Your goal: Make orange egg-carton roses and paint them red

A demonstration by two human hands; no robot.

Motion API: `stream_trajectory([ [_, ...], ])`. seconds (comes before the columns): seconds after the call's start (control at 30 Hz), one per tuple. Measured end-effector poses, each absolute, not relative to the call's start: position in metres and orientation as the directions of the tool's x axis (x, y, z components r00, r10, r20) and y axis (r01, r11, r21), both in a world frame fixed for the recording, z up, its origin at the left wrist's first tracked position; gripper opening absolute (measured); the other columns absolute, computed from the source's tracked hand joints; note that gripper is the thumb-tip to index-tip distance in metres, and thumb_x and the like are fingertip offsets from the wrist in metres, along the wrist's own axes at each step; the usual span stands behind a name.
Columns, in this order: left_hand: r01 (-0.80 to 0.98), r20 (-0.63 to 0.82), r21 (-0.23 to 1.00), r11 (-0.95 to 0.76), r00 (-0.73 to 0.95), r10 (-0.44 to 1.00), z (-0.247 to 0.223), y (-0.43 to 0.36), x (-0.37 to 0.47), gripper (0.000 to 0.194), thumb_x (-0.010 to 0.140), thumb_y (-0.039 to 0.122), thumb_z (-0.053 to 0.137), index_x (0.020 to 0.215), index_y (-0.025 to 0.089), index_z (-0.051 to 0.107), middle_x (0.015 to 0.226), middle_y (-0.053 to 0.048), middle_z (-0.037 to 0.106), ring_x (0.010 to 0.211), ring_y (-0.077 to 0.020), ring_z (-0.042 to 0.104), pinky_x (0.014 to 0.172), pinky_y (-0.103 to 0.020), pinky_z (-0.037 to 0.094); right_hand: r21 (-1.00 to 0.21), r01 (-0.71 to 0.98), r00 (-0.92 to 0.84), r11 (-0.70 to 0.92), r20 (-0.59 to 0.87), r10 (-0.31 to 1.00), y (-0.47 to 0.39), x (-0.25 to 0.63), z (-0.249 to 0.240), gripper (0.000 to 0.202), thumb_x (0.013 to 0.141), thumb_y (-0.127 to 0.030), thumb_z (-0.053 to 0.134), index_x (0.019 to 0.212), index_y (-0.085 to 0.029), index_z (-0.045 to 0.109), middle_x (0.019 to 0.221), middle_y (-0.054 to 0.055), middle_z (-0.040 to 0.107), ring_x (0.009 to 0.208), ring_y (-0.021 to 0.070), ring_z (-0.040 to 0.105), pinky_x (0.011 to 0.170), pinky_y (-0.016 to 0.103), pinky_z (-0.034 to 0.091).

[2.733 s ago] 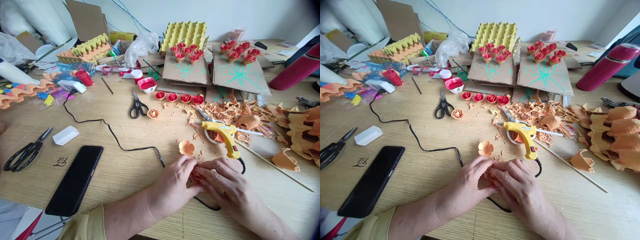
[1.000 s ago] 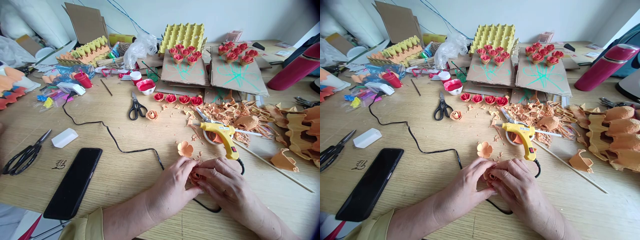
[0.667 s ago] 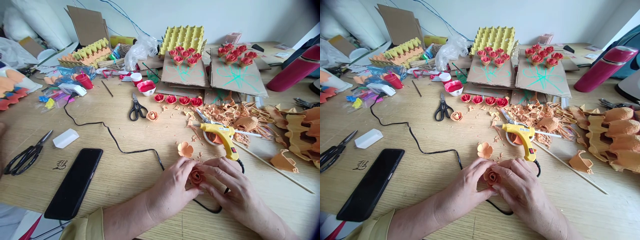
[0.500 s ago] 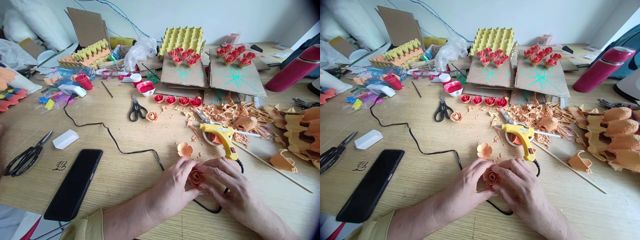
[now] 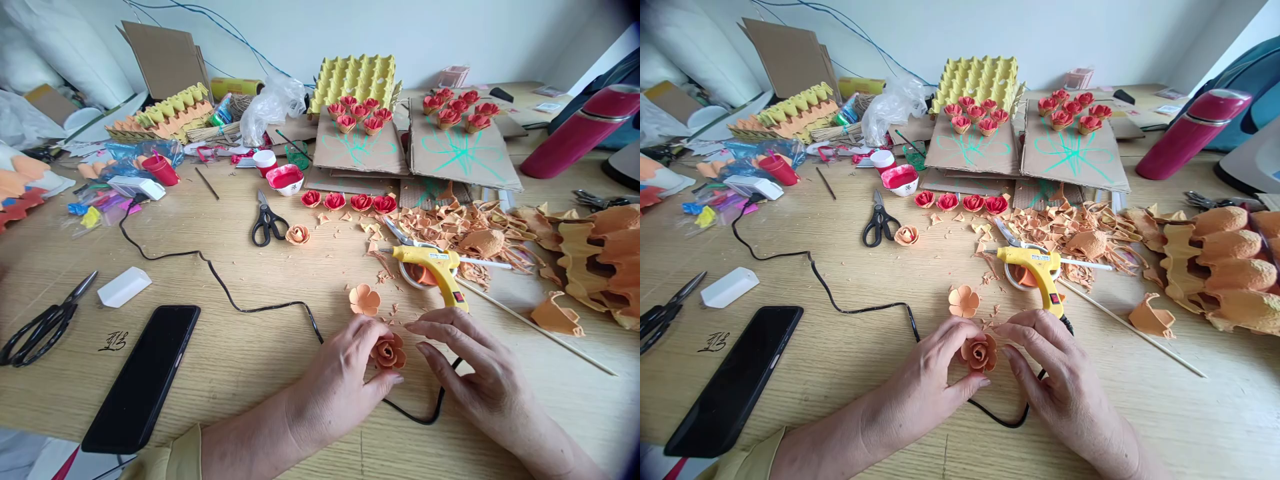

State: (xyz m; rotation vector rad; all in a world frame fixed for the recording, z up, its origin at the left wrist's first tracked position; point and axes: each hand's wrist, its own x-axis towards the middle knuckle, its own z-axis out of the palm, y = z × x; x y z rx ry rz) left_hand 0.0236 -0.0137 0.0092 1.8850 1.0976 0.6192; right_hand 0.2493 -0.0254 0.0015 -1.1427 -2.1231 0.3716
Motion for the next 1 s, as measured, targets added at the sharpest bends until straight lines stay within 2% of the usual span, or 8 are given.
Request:
stream_trajectory([
  [0.2,0.396,0.070,0.871,-0.291,0.486,0.871,0.009,-0.014,0.024,0.026,0.087,0.001,0.075,0.099,0.020,0.061,0.103,-0.002,0.066,0.092,-0.0173,0.067,0.085,-0.030,0.056,-0.553,0.620,-0.363,0.557,0.427,0.828,-0.026,0.248,0.002,0.027,0.107,-0.012,0.056,0.128,-0.026,0.064,0.114,0.007,0.068,0.106,0.0177,0.068,0.088,0.028,0.057],
  [0.37,0.321,0.201,0.872,-0.370,0.455,0.867,0.008,-0.015,0.024,0.031,0.085,-0.001,0.075,0.104,0.020,0.062,0.103,-0.001,0.066,0.086,-0.0152,0.066,0.082,-0.027,0.057,-0.608,0.598,-0.363,0.522,0.376,0.853,-0.027,0.246,0.005,0.025,0.108,-0.016,0.055,0.129,-0.027,0.063,0.112,0.004,0.070,0.104,0.0137,0.068,0.091,0.024,0.055],
  [0.47,0.294,0.259,0.861,-0.415,0.448,0.855,0.008,-0.015,0.023,0.036,0.083,-0.002,0.077,0.106,0.021,0.063,0.107,-0.002,0.065,0.091,-0.0162,0.068,0.085,-0.027,0.058,-0.663,0.562,-0.367,0.495,0.336,0.867,-0.026,0.243,0.007,0.023,0.109,-0.018,0.053,0.129,-0.028,0.062,0.110,0.003,0.070,0.098,0.0122,0.069,0.088,0.022,0.056],
  [0.57,0.338,0.293,0.819,-0.464,0.449,0.844,0.008,-0.014,0.021,0.037,0.082,0.001,0.081,0.108,0.022,0.064,0.112,-0.004,0.064,0.101,-0.0201,0.069,0.092,-0.031,0.058,-0.703,0.520,-0.380,0.485,0.318,0.869,-0.025,0.238,0.007,0.022,0.108,-0.017,0.054,0.127,-0.028,0.062,0.103,0.002,0.071,0.093,0.0121,0.071,0.084,0.022,0.058],
  [0.67,0.362,0.295,0.804,-0.473,0.448,0.844,0.009,-0.013,0.021,0.038,0.081,0.003,0.084,0.108,0.021,0.064,0.111,-0.004,0.064,0.100,-0.0204,0.068,0.092,-0.032,0.057,-0.727,0.497,-0.368,0.474,0.318,0.874,-0.023,0.235,0.008,0.022,0.106,-0.014,0.056,0.121,-0.028,0.064,0.094,-0.001,0.072,0.083,0.0118,0.072,0.077,0.021,0.059],
  [0.83,0.336,0.240,0.852,-0.401,0.431,0.870,0.009,-0.013,0.023,0.047,0.076,0.007,0.092,0.111,0.022,0.064,0.109,-0.003,0.068,0.098,-0.0205,0.067,0.090,-0.032,0.057,-0.769,0.487,-0.296,0.414,0.301,0.907,-0.022,0.231,0.009,0.015,0.104,-0.015,0.058,0.107,-0.027,0.067,0.088,-0.001,0.075,0.077,0.0123,0.073,0.070,0.020,0.060],
  [1.0,0.305,0.216,0.881,-0.361,0.418,0.882,0.007,-0.014,0.022,0.049,0.075,0.009,0.093,0.112,0.024,0.064,0.110,-0.003,0.069,0.087,-0.0175,0.065,0.070,-0.026,0.054,-0.802,0.474,-0.236,0.364,0.283,0.930,-0.023,0.230,0.006,0.011,0.104,-0.019,0.061,0.104,-0.028,0.067,0.085,-0.004,0.073,0.074,0.0106,0.071,0.069,0.018,0.058],
])
